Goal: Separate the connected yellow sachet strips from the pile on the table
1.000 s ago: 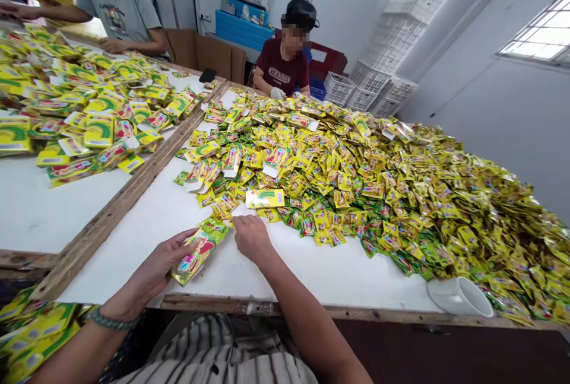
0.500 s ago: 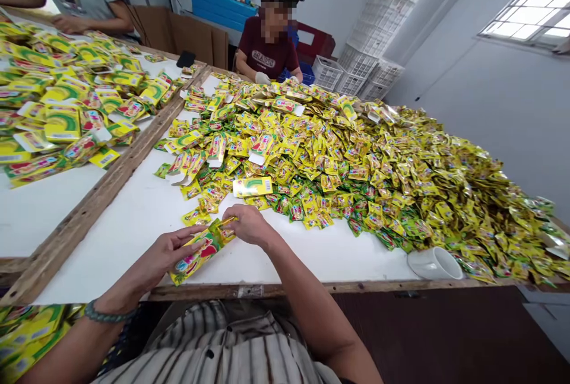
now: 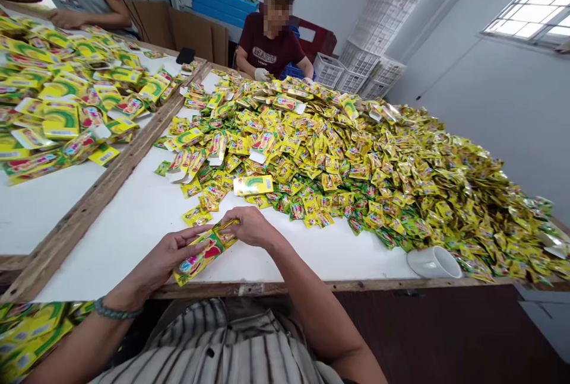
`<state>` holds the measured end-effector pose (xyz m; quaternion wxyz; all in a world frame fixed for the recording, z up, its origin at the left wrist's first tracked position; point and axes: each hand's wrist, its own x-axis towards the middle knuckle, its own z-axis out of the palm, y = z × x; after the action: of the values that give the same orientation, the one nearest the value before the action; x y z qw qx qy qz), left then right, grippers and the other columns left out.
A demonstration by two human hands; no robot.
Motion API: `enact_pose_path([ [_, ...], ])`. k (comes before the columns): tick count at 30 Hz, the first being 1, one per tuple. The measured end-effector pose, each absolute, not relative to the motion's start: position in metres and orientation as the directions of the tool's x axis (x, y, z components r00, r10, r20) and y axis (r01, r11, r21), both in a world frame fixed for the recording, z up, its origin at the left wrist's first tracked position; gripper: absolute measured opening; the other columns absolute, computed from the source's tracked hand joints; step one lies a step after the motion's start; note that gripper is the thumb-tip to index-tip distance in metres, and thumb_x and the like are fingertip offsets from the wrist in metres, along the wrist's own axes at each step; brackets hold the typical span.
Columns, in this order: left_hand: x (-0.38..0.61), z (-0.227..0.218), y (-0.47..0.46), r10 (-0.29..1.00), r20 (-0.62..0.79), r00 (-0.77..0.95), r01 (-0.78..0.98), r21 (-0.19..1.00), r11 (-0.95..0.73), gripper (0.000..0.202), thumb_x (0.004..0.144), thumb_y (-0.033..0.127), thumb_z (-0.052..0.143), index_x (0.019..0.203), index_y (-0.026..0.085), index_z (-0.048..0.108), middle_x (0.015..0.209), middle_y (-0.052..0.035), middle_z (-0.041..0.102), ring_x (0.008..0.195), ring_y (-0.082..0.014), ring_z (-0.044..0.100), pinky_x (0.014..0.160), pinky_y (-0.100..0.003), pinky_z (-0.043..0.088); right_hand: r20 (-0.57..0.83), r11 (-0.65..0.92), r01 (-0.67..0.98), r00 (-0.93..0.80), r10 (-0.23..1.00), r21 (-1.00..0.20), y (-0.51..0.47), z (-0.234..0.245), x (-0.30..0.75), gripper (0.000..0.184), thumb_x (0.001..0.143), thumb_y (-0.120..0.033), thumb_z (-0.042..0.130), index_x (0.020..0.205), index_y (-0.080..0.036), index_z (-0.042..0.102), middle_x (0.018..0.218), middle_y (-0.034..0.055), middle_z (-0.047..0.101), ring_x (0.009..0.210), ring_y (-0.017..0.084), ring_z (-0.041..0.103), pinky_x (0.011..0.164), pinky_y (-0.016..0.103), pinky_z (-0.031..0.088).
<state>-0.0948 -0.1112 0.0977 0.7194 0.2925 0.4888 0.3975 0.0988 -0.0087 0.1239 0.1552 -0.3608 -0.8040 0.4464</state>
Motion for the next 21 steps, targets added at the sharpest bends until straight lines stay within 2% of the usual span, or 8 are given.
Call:
enact_pose_path([
  [3,-0.094,0.098,-0.111,0.858,-0.468,0.211,-0.258,0.82,0.511,0.067,0.068,0.043,0.081,0.128,0.021,0.062,0.108,-0.0047,0.075,0.09,-0.022,0.071,0.081,-0.033,0.056,-0.075,0.326,0.454,-0.669,0.74,-0.829,-0.012,0.123,0.096,0.007,0.074,-0.011,0.07,0.075,-0.017,0.071,0.072,-0.0016,0.064,0.068,0.011,0.055,0.066,0.021,0.038],
  [7,-0.091,0.098,-0.106,0.899,-0.402,0.174,-0.164,0.888,0.429,0.061,0.066,0.043,0.083,0.121,0.021,0.067,0.114,-0.0041,0.073,0.101,-0.0247,0.068,0.09,-0.034,0.053,-0.054,0.363,0.466,-0.67,0.74,-0.807,-0.02,0.128,0.088,0.012,0.071,-0.006,0.068,0.075,-0.018,0.069,0.074,-0.002,0.062,0.069,0.011,0.054,0.067,0.022,0.038],
  [10,-0.091,0.096,-0.105,0.892,-0.435,0.122,-0.182,0.874,0.451,0.065,0.064,0.045,0.083,0.122,0.02,0.067,0.112,-0.005,0.074,0.099,-0.0263,0.069,0.087,-0.036,0.054,-0.082,0.218,0.413,-0.596,0.799,-0.884,-0.024,0.13,0.091,0.014,0.074,-0.014,0.068,0.087,-0.019,0.066,0.072,-0.0041,0.058,0.063,0.01,0.049,0.062,0.022,0.039],
  [13,-0.092,0.095,-0.106,0.882,-0.461,0.098,-0.181,0.863,0.471,0.069,0.063,0.044,0.084,0.125,0.02,0.065,0.114,-0.0059,0.073,0.093,-0.0253,0.07,0.083,-0.036,0.055,-0.107,0.083,0.325,-0.526,0.844,-0.942,-0.027,0.131,0.099,0.027,0.072,-0.022,0.071,0.097,-0.02,0.06,0.072,-0.0049,0.056,0.063,0.011,0.051,0.061,0.023,0.041],
  [17,-0.091,0.099,-0.107,0.894,-0.425,0.145,-0.159,0.881,0.445,0.063,0.063,0.043,0.083,0.12,0.02,0.068,0.111,-0.005,0.074,0.092,-0.0239,0.07,0.084,-0.034,0.054,-0.121,0.15,0.415,-0.558,0.821,-0.898,-0.035,0.135,0.1,0.023,0.072,-0.012,0.063,0.093,-0.021,0.058,0.064,-0.0064,0.057,0.061,0.011,0.053,0.063,0.023,0.04],
  [21,-0.091,0.104,-0.107,0.889,-0.413,0.199,-0.097,0.894,0.438,0.053,0.065,0.042,0.082,0.112,0.02,0.071,0.107,-0.0039,0.075,0.093,-0.0236,0.069,0.083,-0.032,0.054,-0.147,0.129,0.414,-0.573,0.807,-0.901,-0.043,0.136,0.095,0.024,0.077,-0.015,0.058,0.1,-0.022,0.054,0.062,-0.008,0.059,0.056,0.011,0.048,0.059,0.022,0.036],
])
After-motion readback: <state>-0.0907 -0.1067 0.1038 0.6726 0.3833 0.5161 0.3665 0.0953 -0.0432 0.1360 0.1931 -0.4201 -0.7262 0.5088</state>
